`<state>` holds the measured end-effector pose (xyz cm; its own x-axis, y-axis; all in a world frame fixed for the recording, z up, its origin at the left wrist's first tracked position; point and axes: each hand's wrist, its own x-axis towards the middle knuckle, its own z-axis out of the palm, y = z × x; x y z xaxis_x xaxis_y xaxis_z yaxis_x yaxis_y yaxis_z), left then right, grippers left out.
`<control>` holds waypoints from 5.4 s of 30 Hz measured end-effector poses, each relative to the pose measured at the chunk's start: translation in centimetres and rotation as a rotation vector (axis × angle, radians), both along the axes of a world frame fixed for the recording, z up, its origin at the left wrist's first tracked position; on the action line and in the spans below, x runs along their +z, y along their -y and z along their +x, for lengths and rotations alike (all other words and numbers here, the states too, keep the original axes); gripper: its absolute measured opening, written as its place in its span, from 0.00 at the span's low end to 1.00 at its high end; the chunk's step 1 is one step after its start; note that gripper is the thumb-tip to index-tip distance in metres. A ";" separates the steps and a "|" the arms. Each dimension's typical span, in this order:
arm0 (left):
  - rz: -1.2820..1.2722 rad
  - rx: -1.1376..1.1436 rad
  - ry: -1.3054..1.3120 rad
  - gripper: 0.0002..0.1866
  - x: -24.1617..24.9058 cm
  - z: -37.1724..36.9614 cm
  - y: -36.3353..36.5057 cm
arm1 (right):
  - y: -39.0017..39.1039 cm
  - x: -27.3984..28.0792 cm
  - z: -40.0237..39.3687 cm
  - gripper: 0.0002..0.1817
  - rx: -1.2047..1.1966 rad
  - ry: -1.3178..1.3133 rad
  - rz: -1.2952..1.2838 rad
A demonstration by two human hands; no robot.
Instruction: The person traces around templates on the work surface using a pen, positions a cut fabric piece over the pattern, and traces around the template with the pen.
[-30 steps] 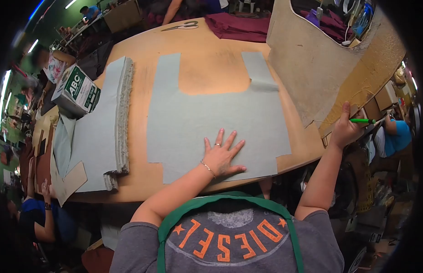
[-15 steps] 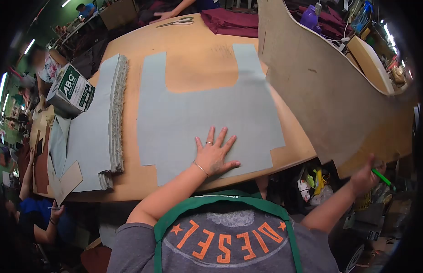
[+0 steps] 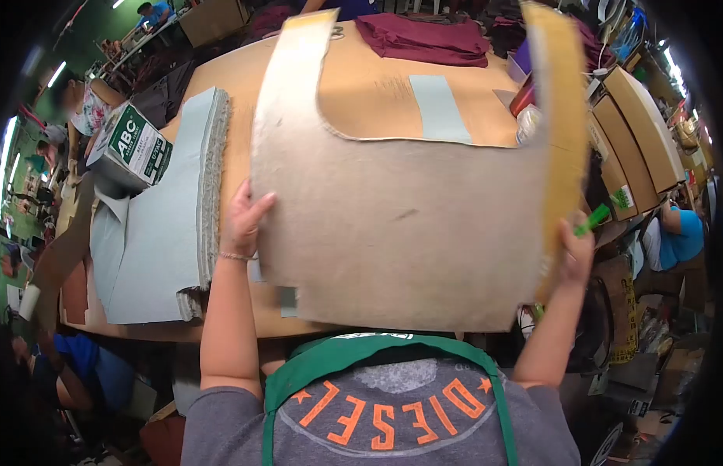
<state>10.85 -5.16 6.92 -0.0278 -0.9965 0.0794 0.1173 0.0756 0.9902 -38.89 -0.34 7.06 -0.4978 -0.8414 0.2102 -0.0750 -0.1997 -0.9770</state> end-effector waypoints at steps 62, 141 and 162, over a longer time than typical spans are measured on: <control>0.282 0.364 0.832 0.22 -7.6 5.1 1.6 | 12.2 -10.4 2.7 0.14 0.188 -0.827 0.445; 0.200 0.167 0.819 0.28 -8.0 5.5 0.8 | 10.6 -8.9 2.8 0.20 0.304 -0.576 0.558; 0.174 0.172 0.833 0.29 -9.1 6.1 1.0 | 10.9 -8.5 3.7 0.15 0.177 -0.727 0.550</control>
<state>16.93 -6.12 -2.17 0.1428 -0.9883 -0.0540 -0.6507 -0.1349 0.7473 -35.16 -11.21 -1.48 -0.2550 -0.9664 -0.0307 -0.7186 0.2107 -0.6627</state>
